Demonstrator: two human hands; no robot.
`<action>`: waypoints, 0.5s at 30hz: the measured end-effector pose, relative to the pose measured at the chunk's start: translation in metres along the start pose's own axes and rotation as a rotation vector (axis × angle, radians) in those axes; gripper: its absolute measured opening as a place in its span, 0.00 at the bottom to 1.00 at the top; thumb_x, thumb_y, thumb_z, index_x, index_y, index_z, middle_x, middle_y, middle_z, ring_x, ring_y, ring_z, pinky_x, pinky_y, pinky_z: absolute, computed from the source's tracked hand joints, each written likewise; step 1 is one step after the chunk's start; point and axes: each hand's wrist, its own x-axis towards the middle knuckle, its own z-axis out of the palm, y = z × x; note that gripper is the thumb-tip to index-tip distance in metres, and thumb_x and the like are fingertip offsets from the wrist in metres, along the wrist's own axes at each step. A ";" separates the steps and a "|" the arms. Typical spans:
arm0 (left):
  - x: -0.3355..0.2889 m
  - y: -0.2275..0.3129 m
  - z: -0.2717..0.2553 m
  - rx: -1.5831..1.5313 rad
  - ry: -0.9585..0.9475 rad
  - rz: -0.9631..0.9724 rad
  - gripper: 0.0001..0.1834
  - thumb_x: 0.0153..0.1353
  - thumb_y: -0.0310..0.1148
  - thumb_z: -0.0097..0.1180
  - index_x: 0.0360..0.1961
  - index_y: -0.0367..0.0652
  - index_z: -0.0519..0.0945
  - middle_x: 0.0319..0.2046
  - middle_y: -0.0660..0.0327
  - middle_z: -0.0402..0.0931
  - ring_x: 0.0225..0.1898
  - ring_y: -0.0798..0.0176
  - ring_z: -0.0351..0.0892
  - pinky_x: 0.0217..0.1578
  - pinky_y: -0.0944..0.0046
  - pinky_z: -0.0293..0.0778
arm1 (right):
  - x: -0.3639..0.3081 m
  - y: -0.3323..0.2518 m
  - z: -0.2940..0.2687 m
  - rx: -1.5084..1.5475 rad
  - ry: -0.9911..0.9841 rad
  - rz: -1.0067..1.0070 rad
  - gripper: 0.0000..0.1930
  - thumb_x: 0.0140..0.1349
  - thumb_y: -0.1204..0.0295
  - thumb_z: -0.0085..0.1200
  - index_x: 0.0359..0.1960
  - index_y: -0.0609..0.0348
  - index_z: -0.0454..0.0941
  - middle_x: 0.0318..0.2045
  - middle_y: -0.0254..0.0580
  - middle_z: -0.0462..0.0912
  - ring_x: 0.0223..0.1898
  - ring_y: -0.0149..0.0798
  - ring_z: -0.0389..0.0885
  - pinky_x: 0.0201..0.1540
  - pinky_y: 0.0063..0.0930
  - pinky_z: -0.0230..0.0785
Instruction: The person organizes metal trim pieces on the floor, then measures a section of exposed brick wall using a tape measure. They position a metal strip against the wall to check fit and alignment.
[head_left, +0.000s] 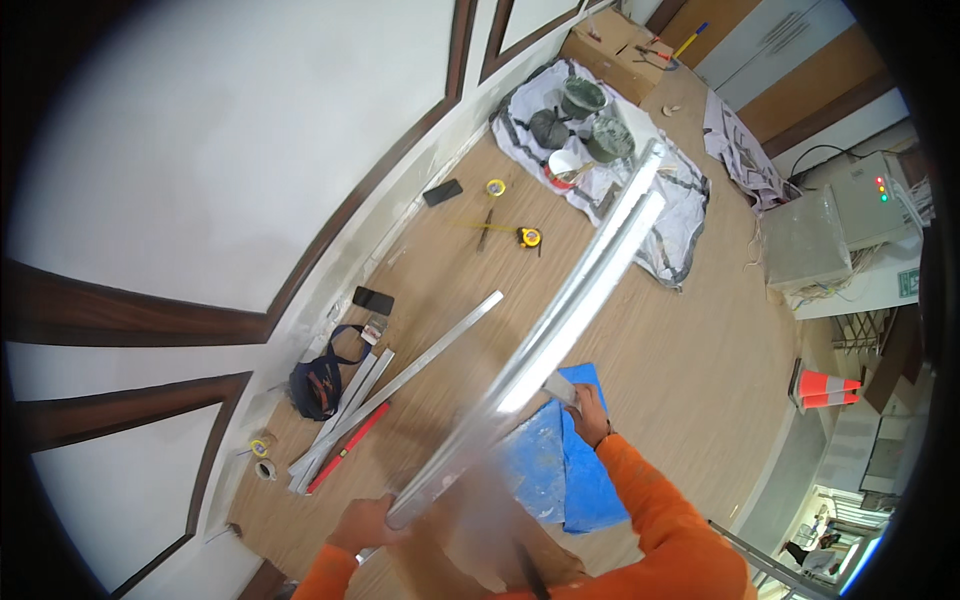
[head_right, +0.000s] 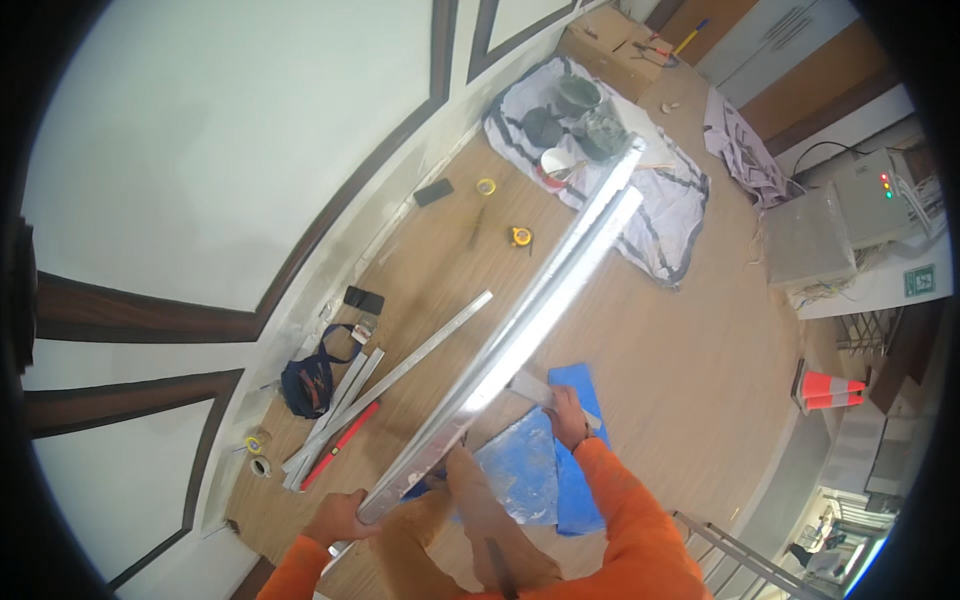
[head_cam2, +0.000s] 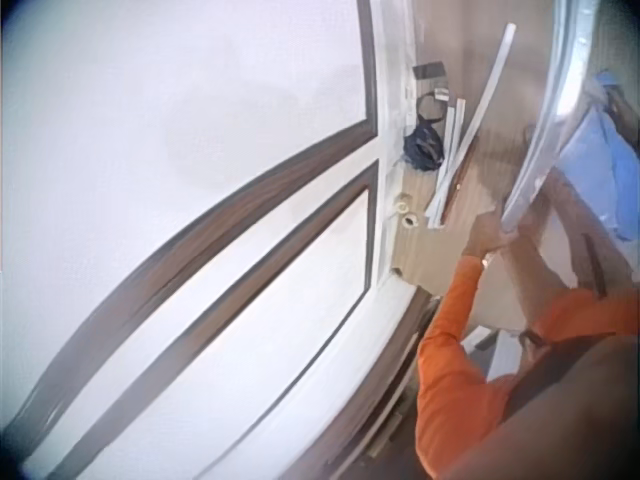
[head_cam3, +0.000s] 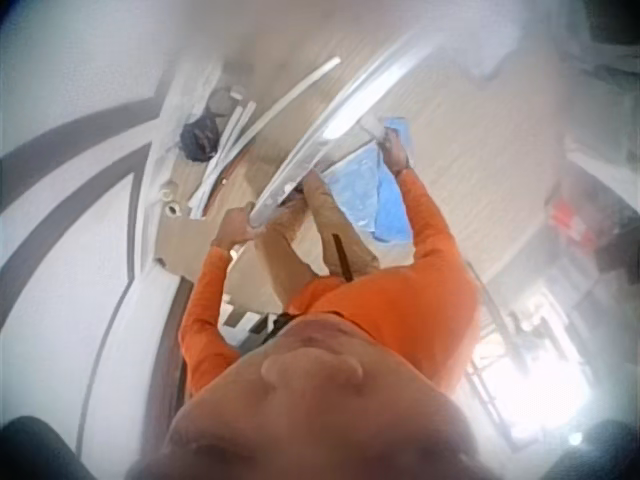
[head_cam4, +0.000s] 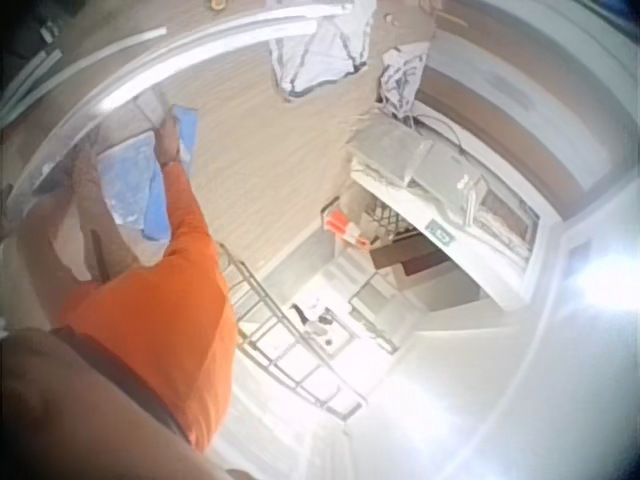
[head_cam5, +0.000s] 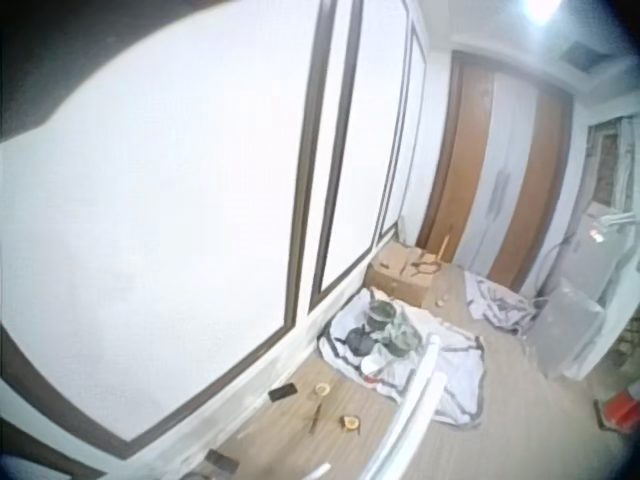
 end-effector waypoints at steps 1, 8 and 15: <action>-0.013 0.019 -0.012 0.011 0.009 -0.025 0.35 0.44 0.60 0.64 0.41 0.39 0.79 0.27 0.44 0.80 0.31 0.42 0.82 0.36 0.46 0.76 | -0.013 0.004 -0.017 -0.020 0.084 0.041 0.28 0.56 0.80 0.59 0.59 0.66 0.63 0.50 0.62 0.69 0.52 0.62 0.70 0.56 0.43 0.67; -0.041 0.068 -0.044 -0.024 0.146 0.027 0.33 0.46 0.59 0.63 0.44 0.41 0.80 0.32 0.45 0.81 0.35 0.41 0.81 0.38 0.45 0.75 | -0.127 0.044 -0.085 0.402 0.631 0.426 0.26 0.66 0.80 0.48 0.64 0.71 0.56 0.59 0.56 0.67 0.55 0.49 0.73 0.54 0.37 0.71; -0.010 0.092 -0.017 -0.015 0.135 -0.111 0.30 0.44 0.56 0.63 0.39 0.40 0.81 0.31 0.44 0.81 0.35 0.40 0.81 0.39 0.45 0.75 | -0.165 0.054 -0.138 0.154 0.774 0.411 0.29 0.68 0.69 0.54 0.63 0.72 0.55 0.52 0.60 0.72 0.52 0.49 0.76 0.53 0.40 0.73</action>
